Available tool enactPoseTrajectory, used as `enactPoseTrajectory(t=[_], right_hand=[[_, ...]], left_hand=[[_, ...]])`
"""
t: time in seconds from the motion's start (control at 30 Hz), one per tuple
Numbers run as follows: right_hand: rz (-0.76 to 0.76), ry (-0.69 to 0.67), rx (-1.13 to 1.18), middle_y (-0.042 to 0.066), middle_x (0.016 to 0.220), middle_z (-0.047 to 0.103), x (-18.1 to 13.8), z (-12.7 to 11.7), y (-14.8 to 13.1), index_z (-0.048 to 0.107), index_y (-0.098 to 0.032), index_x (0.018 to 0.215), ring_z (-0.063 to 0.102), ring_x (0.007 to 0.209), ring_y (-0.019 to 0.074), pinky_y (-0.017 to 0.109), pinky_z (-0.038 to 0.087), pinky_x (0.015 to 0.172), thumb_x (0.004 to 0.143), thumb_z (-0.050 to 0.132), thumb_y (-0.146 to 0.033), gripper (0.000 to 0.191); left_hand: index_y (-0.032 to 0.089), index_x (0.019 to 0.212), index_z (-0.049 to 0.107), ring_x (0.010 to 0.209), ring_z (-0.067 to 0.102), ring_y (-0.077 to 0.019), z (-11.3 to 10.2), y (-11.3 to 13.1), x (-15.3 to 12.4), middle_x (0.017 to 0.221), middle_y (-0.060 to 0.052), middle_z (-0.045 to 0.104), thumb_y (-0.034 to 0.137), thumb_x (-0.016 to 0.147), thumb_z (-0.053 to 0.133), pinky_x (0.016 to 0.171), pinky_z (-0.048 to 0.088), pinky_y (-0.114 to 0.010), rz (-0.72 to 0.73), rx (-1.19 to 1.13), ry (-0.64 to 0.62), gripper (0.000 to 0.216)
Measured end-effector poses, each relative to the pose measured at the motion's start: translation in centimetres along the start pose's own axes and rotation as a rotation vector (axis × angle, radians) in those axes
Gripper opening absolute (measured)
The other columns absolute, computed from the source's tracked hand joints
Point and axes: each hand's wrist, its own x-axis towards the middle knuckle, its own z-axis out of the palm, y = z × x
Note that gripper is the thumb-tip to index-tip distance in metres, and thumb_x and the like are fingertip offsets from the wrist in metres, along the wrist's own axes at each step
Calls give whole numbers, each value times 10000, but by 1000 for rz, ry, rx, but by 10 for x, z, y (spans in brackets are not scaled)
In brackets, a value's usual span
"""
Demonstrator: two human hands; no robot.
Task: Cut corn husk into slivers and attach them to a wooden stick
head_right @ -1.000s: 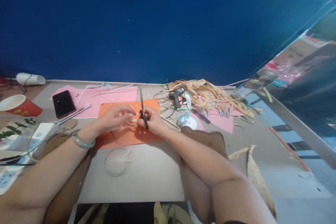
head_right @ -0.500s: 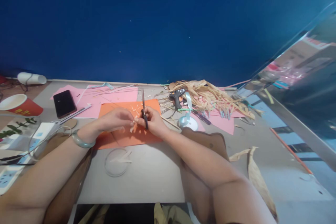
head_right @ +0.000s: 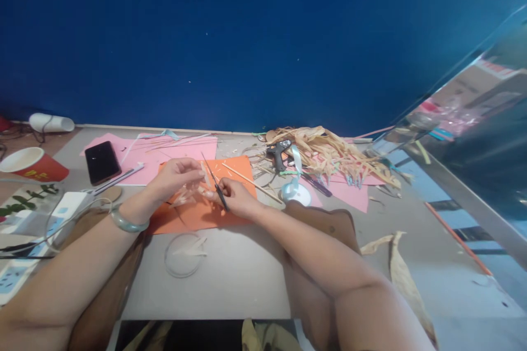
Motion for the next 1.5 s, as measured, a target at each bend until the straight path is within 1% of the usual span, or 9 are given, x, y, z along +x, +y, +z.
enactPoseTrajectory(t=[0.17, 0.3, 0.43, 0.67, 0.8, 0.97, 1.07, 1.27, 1.5], right_hand=[[-3, -1, -12, -40, 546, 534, 0, 0, 2, 406, -187, 698, 491, 495, 104, 227, 331, 484, 666, 653, -589, 473], [-16, -6, -53, -41, 536, 536, 2, -1, 7, 416, -185, 683, 477, 487, 98, 221, 323, 480, 687, 649, -568, 448], [-7, -1, -32, -45, 524, 537, 3, -1, 8, 411, -189, 672, 472, 477, 97, 218, 323, 469, 681, 658, -559, 445], [-13, 20, -20, -56, 472, 504, 3, 0, 8, 395, -195, 634, 434, 448, 88, 215, 296, 453, 674, 677, -532, 441], [-6, 16, -2, -60, 470, 503, 4, 1, 9, 390, -197, 632, 430, 444, 87, 216, 298, 454, 662, 685, -533, 448], [-1, 17, -2, -65, 459, 496, 4, 1, 9, 392, -198, 631, 417, 431, 82, 215, 282, 452, 659, 687, -536, 449], [-7, 16, -10, -64, 458, 498, 4, 1, 9, 396, -196, 627, 409, 432, 80, 214, 274, 454, 663, 685, -533, 446], [-14, 20, -15, -63, 459, 496, 5, 1, 11, 390, -194, 622, 405, 436, 79, 213, 270, 453, 658, 685, -540, 456], [-20, 15, -9, -68, 453, 482, 5, 1, 11, 383, -198, 619, 387, 429, 74, 212, 264, 441, 651, 683, -551, 464]], left_hand=[[135, 665, 567, 418, 488, -62, 2, 3, -1, 509, 21, 585, 247, 663, 657, 406, 365, -166, 8, 11, 21, 143], [136, 665, 566, 414, 484, -60, 3, 3, -2, 511, 23, 587, 237, 661, 653, 397, 359, -164, -5, 6, 31, 133], [139, 662, 567, 397, 472, -58, 3, 3, -2, 504, 25, 583, 232, 662, 651, 374, 344, -161, -35, 5, 36, 126], [144, 684, 573, 363, 463, -60, 2, 0, -2, 495, 22, 586, 265, 666, 669, 350, 332, -161, -66, -9, 24, 155], [145, 690, 579, 373, 481, -70, 1, -3, -1, 537, -2, 620, 294, 655, 686, 347, 327, -167, -69, -12, 30, 187], [145, 690, 596, 348, 448, -59, 0, -6, 1, 493, 6, 591, 297, 678, 668, 366, 326, -174, -53, 25, 24, 168], [144, 683, 593, 358, 455, -60, -1, -5, 1, 497, 3, 592, 287, 677, 666, 373, 325, -173, -40, 39, 28, 161], [141, 677, 588, 340, 432, -56, 0, -3, -1, 497, -1, 594, 285, 678, 657, 363, 321, -177, -59, 40, 25, 159], [143, 677, 588, 355, 457, -64, 0, -1, -2, 495, 3, 592, 274, 671, 653, 359, 327, -173, -59, 36, 18, 147]])
